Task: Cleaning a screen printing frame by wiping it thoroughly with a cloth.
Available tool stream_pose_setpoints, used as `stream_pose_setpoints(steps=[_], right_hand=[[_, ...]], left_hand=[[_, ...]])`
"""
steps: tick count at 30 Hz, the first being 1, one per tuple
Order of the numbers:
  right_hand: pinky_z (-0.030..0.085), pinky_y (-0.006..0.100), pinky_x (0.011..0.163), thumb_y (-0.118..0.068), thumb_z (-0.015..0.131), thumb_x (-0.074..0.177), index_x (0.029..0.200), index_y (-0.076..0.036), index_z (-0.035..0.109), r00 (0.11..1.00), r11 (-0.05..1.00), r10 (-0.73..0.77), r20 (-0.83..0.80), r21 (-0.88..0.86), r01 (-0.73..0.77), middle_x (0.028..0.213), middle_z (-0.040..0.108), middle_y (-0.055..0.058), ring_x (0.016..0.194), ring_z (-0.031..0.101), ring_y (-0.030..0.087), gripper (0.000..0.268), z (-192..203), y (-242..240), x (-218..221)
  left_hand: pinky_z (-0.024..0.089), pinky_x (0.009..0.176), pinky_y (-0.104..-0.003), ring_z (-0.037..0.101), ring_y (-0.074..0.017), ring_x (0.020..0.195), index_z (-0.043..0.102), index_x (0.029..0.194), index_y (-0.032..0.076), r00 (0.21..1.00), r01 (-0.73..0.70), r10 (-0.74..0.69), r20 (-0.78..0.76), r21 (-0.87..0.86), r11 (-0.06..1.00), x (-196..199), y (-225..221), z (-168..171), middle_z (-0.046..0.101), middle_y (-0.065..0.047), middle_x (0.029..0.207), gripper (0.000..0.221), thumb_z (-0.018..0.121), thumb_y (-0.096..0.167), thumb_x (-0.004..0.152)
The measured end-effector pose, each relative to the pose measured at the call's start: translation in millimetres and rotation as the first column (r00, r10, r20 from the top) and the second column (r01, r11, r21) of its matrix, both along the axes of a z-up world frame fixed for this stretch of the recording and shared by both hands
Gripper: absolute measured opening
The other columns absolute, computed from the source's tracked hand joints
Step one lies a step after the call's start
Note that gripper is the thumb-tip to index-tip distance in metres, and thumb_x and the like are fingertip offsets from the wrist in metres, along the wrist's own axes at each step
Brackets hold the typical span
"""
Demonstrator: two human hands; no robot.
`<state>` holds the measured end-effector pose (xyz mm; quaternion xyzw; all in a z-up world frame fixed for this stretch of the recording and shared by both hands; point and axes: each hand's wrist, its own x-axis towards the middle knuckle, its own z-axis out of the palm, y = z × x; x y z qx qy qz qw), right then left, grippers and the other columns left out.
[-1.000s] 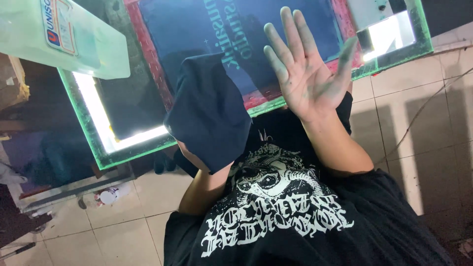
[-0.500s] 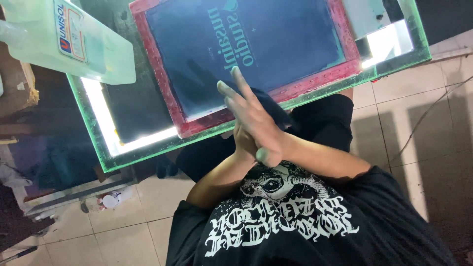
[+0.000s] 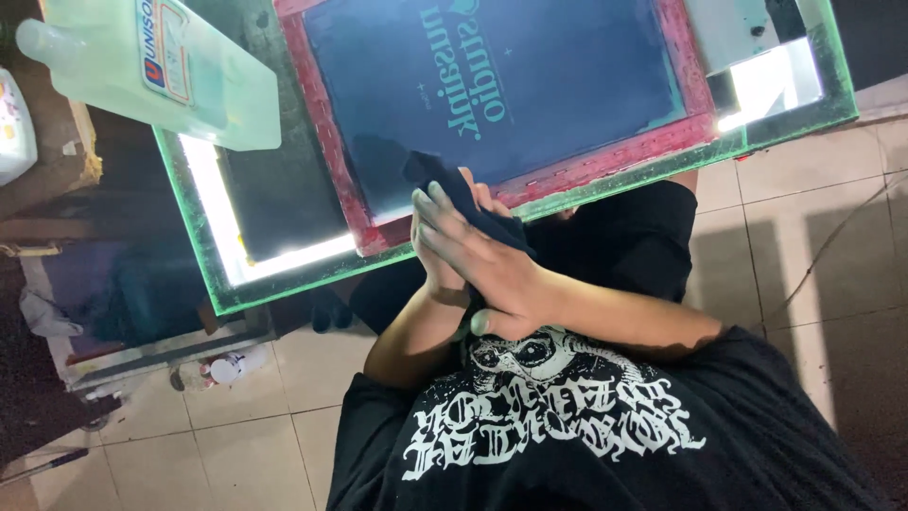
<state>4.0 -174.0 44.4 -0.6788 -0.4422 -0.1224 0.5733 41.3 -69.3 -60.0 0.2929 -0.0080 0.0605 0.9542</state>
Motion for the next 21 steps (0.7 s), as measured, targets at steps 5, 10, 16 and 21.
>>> stream_pose_setpoints(steps=[5, 10, 16, 21], right_hand=[[0.020, 0.061, 0.126, -0.067, 0.036, 0.099, 0.154, 0.013, 0.035, 0.990, 0.986, 0.124, -0.067, 0.122, -0.115, 0.166, 0.020, 0.032, 0.155, 0.016, 0.050, 0.098, -5, -7, 2], [0.026, 0.045, 0.126, -0.053, 0.032, 0.107, 0.149, 0.012, 0.044, 0.653, 0.842, 0.518, -0.552, 0.462, -0.278, 0.160, 0.036, 0.025, 0.147, 0.030, 0.036, 0.078, -185, 13, 9], [0.047, 0.059, 0.118, -0.068, 0.033, 0.093, 0.152, -0.007, 0.045, 0.412, 0.416, 0.801, -0.435, 0.898, 0.141, 0.157, 0.047, 0.020, 0.143, 0.050, 0.040, 0.086, 7, -71, 35], [0.034, 0.065, 0.123, -0.064, 0.045, 0.100, 0.165, -0.021, 0.033, 0.470, 0.034, 0.856, -0.217, 0.930, 0.367, 0.183, 0.020, -0.003, 0.167, 0.022, 0.037, 0.079, 6, -100, 54]], left_hand=[[0.024, 0.058, -0.041, 0.035, -0.0330, 0.070, 0.050, 0.111, 0.003, 0.999, -0.012, 0.015, 0.049, -0.065, 0.998, 8, 20, 2, 0.043, -0.019, 0.101, 0.036, 0.052, 0.039, 0.106], [0.027, 0.042, -0.041, 0.039, -0.0354, 0.050, 0.055, 0.100, 0.003, 0.994, -0.004, 0.019, 0.110, -0.132, 0.991, 16, 45, 9, 0.047, -0.020, 0.086, 0.038, 0.053, 0.041, 0.105], [0.028, 0.037, -0.043, 0.032, -0.0310, 0.049, 0.048, 0.085, 0.006, 0.992, -0.015, 0.016, 0.124, -0.010, 1.000, 13, 45, 70, 0.039, -0.014, 0.072, 0.050, 0.035, 0.049, 0.107], [0.030, 0.057, -0.045, 0.036, -0.0322, 0.070, 0.051, 0.096, 0.006, 0.983, -0.026, -0.009, 0.186, 0.187, 0.982, -7, 46, 70, 0.043, -0.015, 0.088, 0.044, 0.035, 0.044, 0.108]])
